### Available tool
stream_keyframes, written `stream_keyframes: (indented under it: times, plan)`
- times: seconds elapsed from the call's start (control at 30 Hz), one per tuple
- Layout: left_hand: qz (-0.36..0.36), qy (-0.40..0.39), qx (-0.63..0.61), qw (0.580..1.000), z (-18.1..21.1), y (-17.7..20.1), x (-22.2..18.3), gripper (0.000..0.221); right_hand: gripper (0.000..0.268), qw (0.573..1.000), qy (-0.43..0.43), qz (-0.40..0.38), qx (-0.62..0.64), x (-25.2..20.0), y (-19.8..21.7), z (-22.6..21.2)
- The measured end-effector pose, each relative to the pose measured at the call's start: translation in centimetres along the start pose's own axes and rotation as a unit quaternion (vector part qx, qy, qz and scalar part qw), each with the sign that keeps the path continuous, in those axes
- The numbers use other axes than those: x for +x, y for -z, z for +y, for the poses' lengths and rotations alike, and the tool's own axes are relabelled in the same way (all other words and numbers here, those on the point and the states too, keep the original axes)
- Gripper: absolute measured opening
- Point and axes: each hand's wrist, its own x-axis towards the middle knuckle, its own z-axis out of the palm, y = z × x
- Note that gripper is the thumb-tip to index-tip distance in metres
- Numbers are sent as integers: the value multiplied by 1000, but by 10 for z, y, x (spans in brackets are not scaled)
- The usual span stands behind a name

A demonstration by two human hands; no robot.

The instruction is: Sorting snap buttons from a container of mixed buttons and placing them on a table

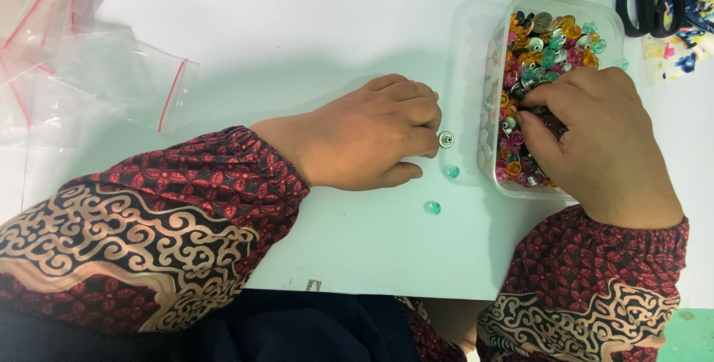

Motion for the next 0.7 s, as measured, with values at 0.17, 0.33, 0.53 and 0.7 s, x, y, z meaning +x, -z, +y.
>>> stream_keyframes:
  times: [0.17, 0.33, 0.53, 0.7]
  plan:
    - [1, 1, 5, 1000, 0, 0, 0, 21, 9, 1000, 8, -8, -7, 2, 1, 1]
    - [0, -1, 4, 1000, 0, -1, 0, 20, 10, 1000, 11, -19, -6, 4, 4, -1]
    - [4, -3, 8, 1000, -1, -1, 1, 23, 8, 1000, 13, -15, -7, 4, 3, -1]
    - [11, -5, 11, 1000, 0, -1, 0, 19, 10, 1000, 8, -18, -11, 3, 0, 1]
